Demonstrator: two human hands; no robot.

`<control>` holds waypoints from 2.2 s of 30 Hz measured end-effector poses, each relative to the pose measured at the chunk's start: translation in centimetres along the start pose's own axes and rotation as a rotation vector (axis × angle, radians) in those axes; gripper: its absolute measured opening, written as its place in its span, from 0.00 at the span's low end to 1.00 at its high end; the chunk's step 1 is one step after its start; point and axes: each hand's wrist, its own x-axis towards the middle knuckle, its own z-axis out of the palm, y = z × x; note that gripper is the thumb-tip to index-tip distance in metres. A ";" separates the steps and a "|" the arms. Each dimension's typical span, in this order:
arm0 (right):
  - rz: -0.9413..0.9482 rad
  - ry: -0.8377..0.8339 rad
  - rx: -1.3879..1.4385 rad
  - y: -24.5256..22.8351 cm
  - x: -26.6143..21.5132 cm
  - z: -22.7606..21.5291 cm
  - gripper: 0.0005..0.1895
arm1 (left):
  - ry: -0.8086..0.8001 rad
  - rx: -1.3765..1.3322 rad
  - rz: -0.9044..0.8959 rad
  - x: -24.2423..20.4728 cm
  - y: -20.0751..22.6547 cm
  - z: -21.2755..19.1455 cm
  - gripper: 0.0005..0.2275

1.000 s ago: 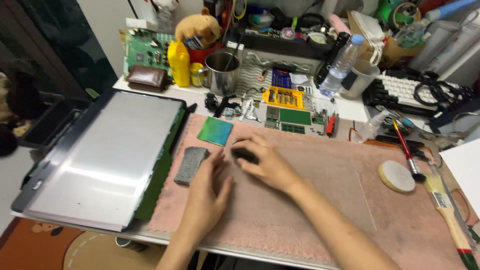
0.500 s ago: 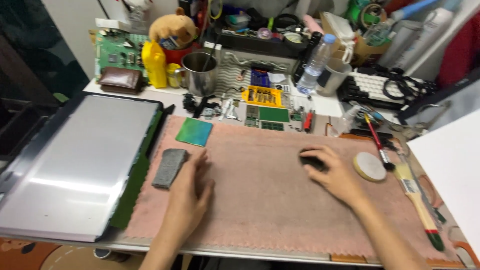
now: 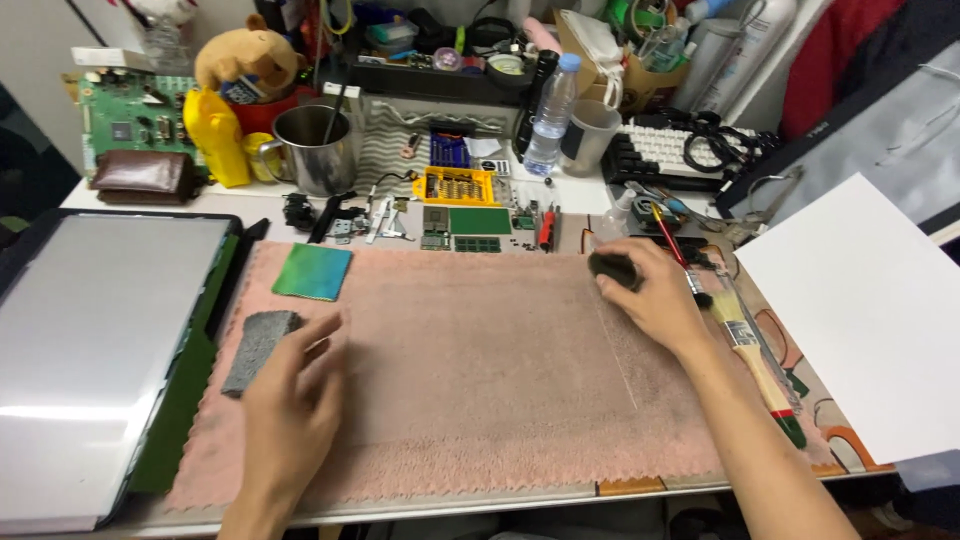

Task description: The person cleans a rectangular transparent sheet placed on a pink towel using a dark sponge, a grey cloth, a green cloth, and a round yellow sponge. The person wipes the sheet with each tool sequentially, then lifts the sheet to inspect it.

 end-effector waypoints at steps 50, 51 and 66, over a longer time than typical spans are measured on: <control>0.070 -0.001 0.760 -22.8 1.3 14.1 0.11 | -0.036 -0.170 -0.309 3.0 -0.7 -3.5 0.15; -0.147 0.001 0.446 -22.2 2.4 13.9 0.14 | -0.159 -0.005 -0.262 3.3 -0.8 -5.0 0.14; -0.525 -0.310 -0.070 -22.3 4.4 18.9 0.31 | -0.627 0.203 -0.314 2.5 -0.1 -6.4 0.19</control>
